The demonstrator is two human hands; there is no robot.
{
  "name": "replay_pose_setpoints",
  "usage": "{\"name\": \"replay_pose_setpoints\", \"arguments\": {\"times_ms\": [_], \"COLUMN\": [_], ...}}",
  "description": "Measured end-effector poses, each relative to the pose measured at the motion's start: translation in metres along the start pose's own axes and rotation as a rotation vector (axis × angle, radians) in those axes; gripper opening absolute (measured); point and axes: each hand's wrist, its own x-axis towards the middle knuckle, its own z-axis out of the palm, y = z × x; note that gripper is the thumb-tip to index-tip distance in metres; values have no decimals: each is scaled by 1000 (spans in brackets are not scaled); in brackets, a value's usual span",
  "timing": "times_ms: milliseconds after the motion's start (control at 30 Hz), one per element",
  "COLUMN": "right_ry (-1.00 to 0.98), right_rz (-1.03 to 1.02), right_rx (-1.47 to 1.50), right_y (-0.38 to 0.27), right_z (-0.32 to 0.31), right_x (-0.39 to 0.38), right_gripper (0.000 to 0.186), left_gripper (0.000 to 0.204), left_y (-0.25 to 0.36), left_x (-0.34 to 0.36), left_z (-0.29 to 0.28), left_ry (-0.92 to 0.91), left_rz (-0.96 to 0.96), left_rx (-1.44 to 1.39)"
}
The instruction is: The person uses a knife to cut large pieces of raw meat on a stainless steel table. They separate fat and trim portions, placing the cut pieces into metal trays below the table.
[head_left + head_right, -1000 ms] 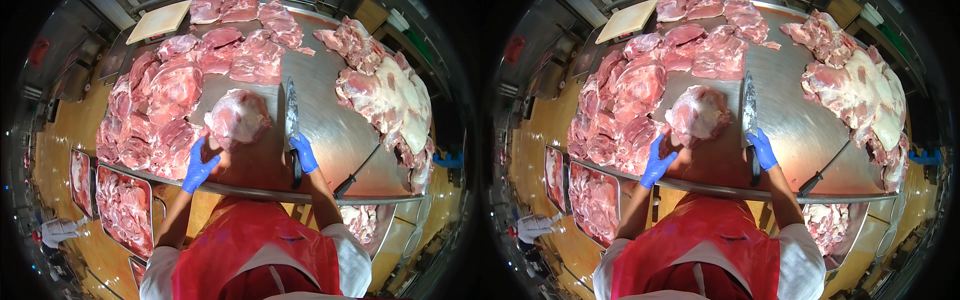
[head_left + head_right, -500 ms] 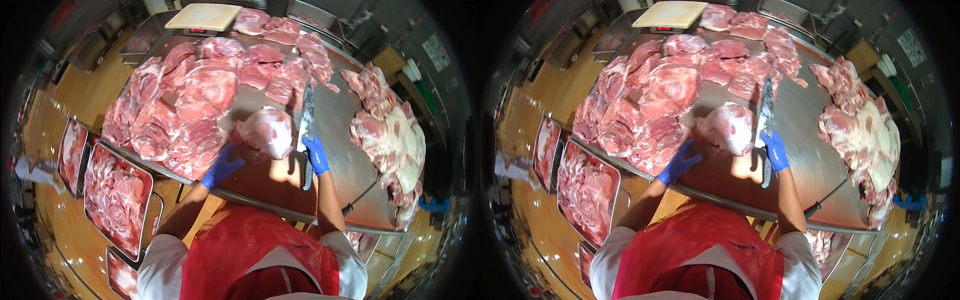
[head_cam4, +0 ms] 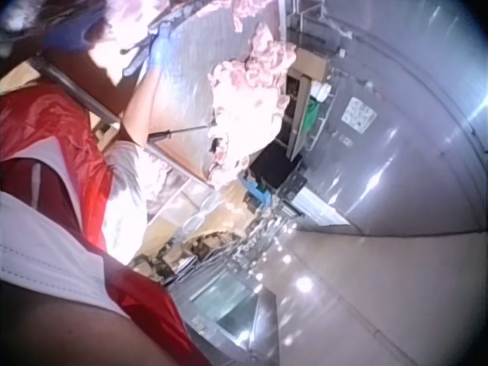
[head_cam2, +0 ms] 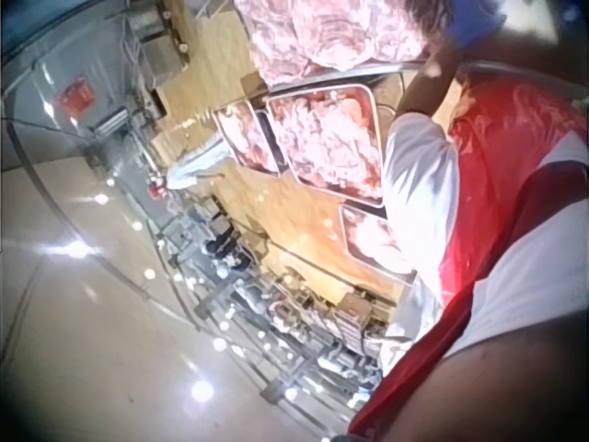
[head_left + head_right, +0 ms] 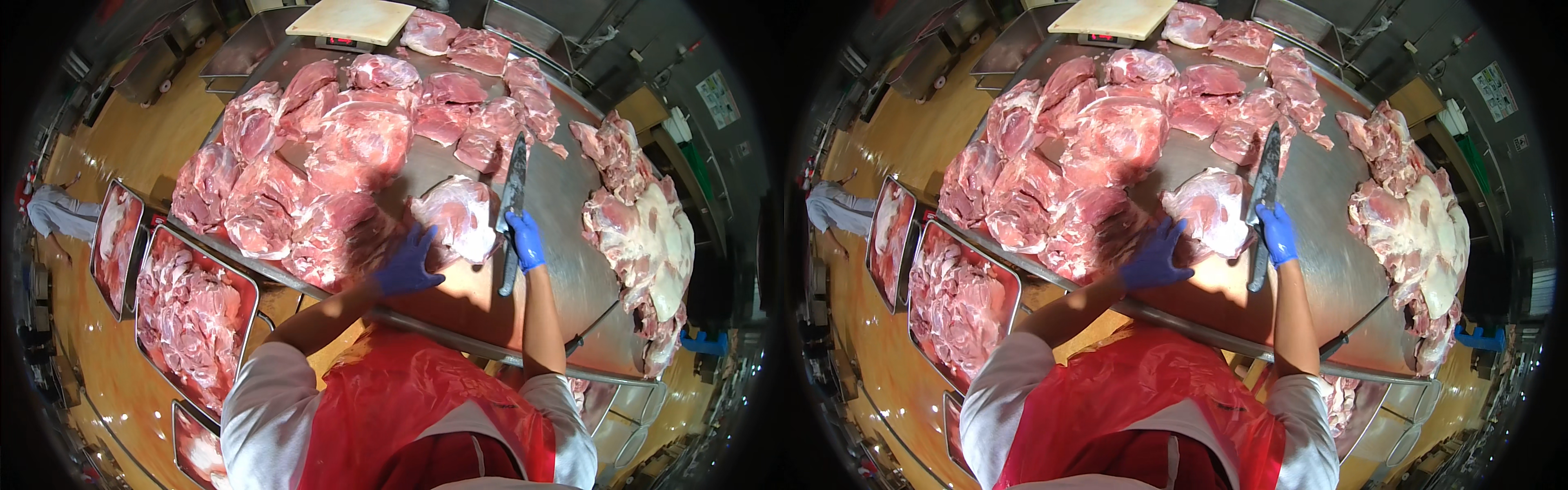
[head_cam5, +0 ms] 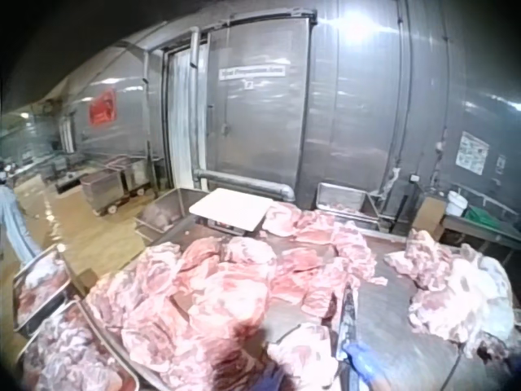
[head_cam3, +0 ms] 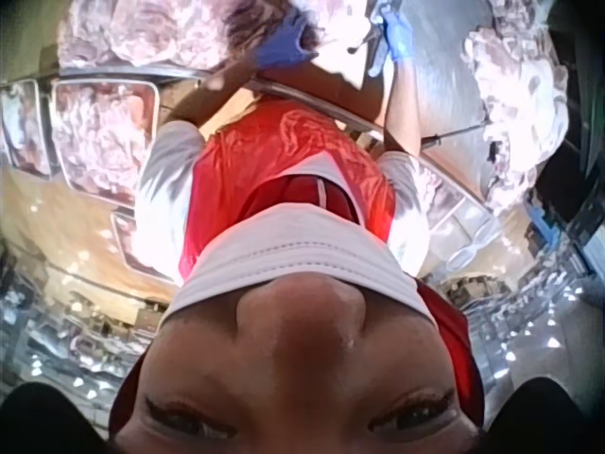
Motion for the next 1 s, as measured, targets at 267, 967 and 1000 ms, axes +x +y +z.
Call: {"name": "replay_pose_setpoints", "arguments": {"times_ms": [267, 967, 1000], "right_ry": [56, 6, 11], "right_rz": [-142, -75, -74], "right_rx": [-86, -19, -21], "right_y": [27, 26, 28], "right_z": [54, 54, 53], "right_x": [13, 10, 10], "right_gripper": [27, 26, 25], "left_gripper": [104, 91, 91], "left_y": [-11, -30, -28], "left_x": [23, 14, 15], "left_z": [64, 20, 18], "left_ry": [229, 14, -23], "left_rz": [39, 51, 21], "left_rx": [-593, -814, -838]}}
